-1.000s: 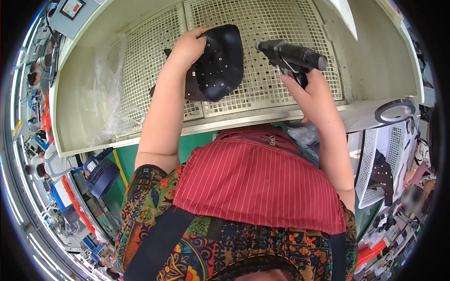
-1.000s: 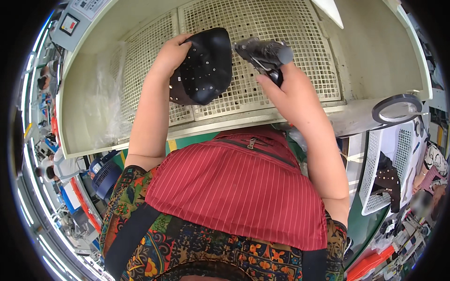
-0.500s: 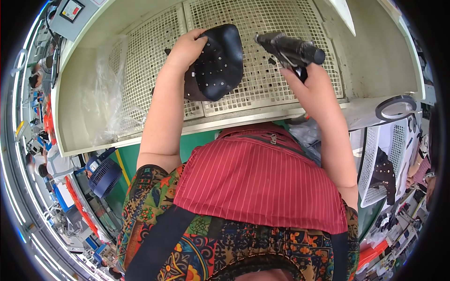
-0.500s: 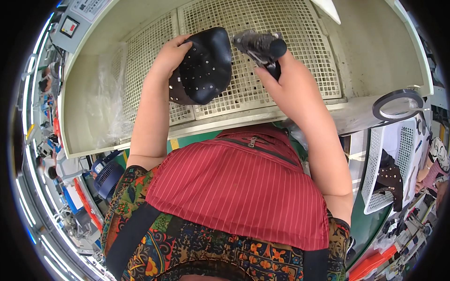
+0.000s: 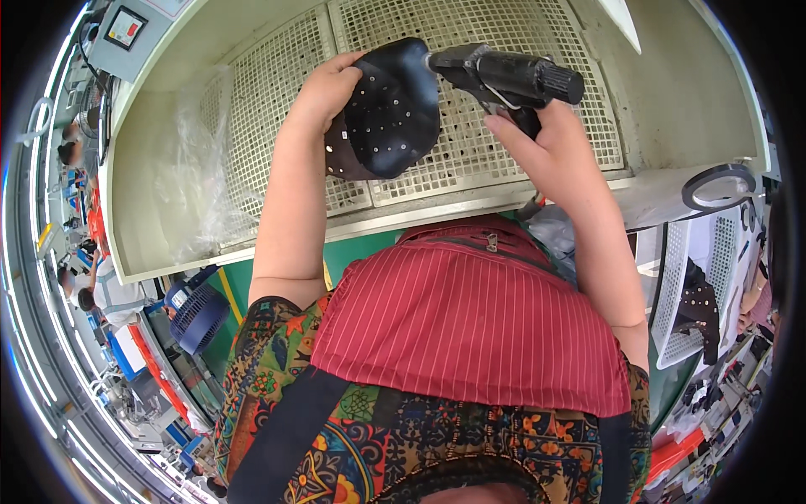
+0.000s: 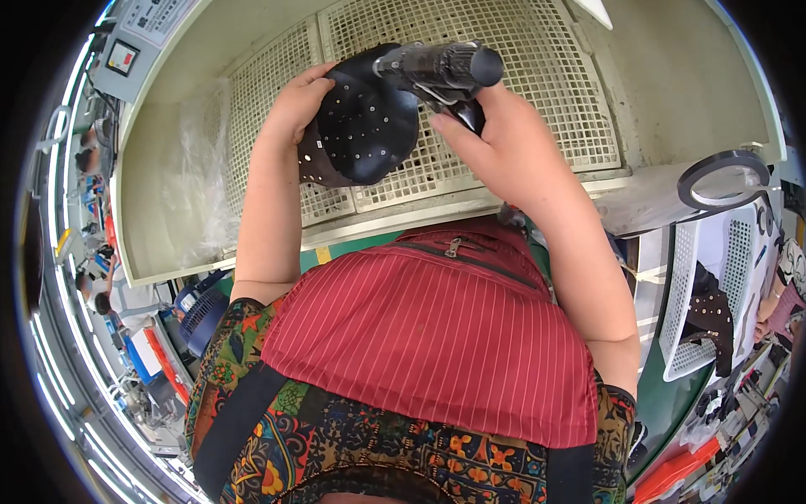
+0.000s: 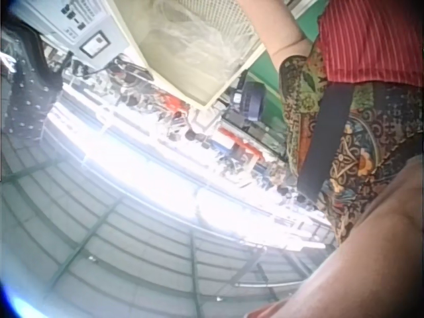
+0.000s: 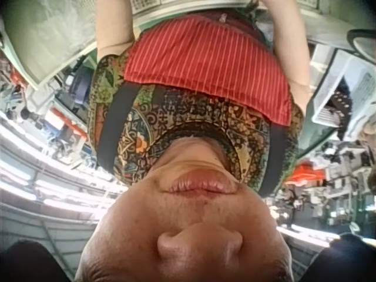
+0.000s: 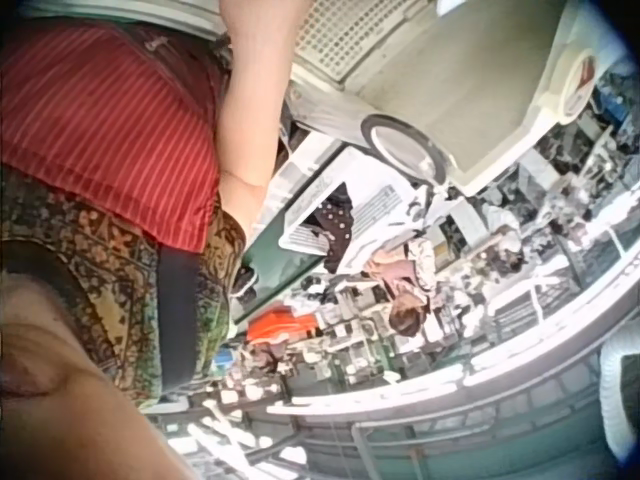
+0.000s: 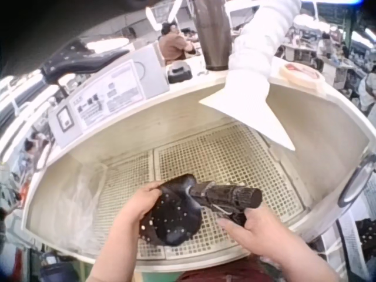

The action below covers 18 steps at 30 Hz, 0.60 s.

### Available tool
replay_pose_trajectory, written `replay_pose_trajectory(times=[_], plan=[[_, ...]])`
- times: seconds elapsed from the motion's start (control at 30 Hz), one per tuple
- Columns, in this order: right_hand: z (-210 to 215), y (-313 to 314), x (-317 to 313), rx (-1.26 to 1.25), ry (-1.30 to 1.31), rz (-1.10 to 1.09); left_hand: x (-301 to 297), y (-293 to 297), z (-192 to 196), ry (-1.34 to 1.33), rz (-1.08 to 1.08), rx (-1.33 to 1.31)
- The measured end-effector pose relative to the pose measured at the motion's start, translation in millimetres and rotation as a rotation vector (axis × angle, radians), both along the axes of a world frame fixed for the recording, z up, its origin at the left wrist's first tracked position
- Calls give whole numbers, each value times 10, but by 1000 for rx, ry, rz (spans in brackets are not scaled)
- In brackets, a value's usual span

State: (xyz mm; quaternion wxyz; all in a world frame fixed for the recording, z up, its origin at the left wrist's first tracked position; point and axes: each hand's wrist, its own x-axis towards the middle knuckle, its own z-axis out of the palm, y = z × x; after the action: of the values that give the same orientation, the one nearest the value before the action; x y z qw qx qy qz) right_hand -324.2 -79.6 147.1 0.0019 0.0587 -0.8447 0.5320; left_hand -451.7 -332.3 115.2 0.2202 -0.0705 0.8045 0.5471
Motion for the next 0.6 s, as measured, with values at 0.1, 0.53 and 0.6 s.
replay_pose_trajectory(times=[0.1, 0.53, 0.6], plan=[[-56, -18, -33, -47, -9, -26, -25, -18, -40, 33, -13, -29], [-9, 98, 59, 77, -32, 18, -26, -58, -75, 28, -35, -7], [6, 30, 31, 71, -20, -10, -29, -54, -87, 44, -34, -36]])
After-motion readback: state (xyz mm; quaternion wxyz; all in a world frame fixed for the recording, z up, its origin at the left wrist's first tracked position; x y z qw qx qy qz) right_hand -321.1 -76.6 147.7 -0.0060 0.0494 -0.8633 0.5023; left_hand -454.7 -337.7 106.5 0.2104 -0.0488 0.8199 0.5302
